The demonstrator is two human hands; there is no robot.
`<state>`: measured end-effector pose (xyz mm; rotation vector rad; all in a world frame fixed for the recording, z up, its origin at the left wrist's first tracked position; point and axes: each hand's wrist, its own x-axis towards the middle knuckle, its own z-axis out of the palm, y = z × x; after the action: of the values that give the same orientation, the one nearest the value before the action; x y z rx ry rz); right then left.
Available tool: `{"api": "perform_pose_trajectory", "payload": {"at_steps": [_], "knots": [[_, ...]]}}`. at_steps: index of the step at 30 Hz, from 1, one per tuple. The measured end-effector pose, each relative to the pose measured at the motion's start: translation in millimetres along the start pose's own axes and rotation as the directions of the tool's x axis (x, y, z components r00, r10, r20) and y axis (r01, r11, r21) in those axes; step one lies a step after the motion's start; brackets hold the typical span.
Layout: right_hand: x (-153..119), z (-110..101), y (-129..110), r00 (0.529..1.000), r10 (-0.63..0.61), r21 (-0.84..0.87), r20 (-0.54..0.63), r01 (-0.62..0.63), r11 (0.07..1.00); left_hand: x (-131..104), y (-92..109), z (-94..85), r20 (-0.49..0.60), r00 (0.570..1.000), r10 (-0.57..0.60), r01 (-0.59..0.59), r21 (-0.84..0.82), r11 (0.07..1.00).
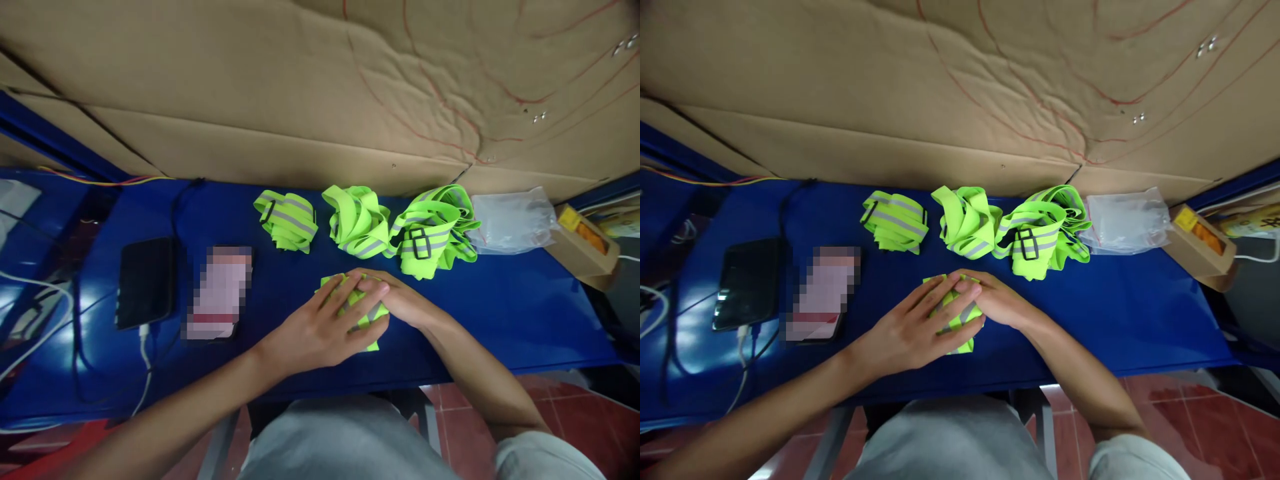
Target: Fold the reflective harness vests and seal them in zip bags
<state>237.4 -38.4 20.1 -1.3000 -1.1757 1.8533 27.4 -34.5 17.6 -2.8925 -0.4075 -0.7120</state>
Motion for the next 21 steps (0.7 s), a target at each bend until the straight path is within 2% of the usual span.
{"api": "perform_pose_trajectory", "payload": {"at_steps": [3, 7, 9, 11, 13, 15, 17, 18, 19, 20, 21], "knots": [[-4.6, -4.8, -1.8, 0.995, -0.089, -0.139, 0.047, 0.095, 0.986, -2.0, 2.9, 4.5, -0.058, 0.998, -0.008, 0.007, -0.011, 1.000], [-8.6, -4.8, -1.8, 0.983, -0.184, -0.363, 0.024, 0.180, 0.914, -3.8, 5.0, 7.0, -0.145, 0.986, -0.088, 0.074, -0.098, 0.992], [-8.1, -2.9, -1.0, 0.983, -0.180, -0.286, 0.024, 0.179, 0.941, -4.6, 2.1, 7.0, -0.161, 0.976, -0.148, 0.118, -0.183, 0.976], [-6.5, -2.1, 0.6, 0.984, -0.176, -0.099, 0.031, 0.178, 0.979, -6.1, -2.9, 6.8, -0.151, 0.963, -0.225, 0.171, -0.302, 0.938], [-4.6, -3.6, 2.8, 0.974, -0.217, 0.032, 0.069, 0.215, 0.976, -8.0, -8.5, 6.2, -0.104, 0.934, -0.342, 0.258, -0.463, 0.848], [-2.4, -6.4, 5.7, 0.956, -0.248, 0.067, 0.155, 0.241, 0.968, -9.2, -13.0, 4.8, -0.029, 0.860, -0.510, 0.384, -0.623, 0.682], [0.5, -7.0, 9.6, 0.945, -0.260, 0.029, 0.200, 0.260, 0.965, -8.6, -15.8, 2.9, 0.078, 0.726, -0.683, 0.498, -0.745, 0.444], [2.1, -5.6, 12.1, 0.945, -0.266, 0.006, 0.190, 0.269, 0.963, -7.8, -16.5, 2.3, 0.124, 0.655, -0.745, 0.523, -0.787, 0.328], [3.8, -2.7, 14.9, 0.949, -0.271, 0.001, 0.163, 0.275, 0.961, -7.0, -16.8, 2.1, 0.169, 0.602, -0.781, 0.526, -0.819, 0.229], [5.3, 1.3, 18.0, 0.952, -0.274, 0.020, 0.134, 0.274, 0.961, -6.3, -16.8, 2.7, 0.205, 0.576, -0.791, 0.512, -0.845, 0.154], [6.7, 6.3, 21.3, 0.957, -0.268, 0.068, 0.108, 0.262, 0.963, -6.0, -16.5, 4.0, 0.228, 0.583, -0.780, 0.488, -0.866, 0.111]]}}
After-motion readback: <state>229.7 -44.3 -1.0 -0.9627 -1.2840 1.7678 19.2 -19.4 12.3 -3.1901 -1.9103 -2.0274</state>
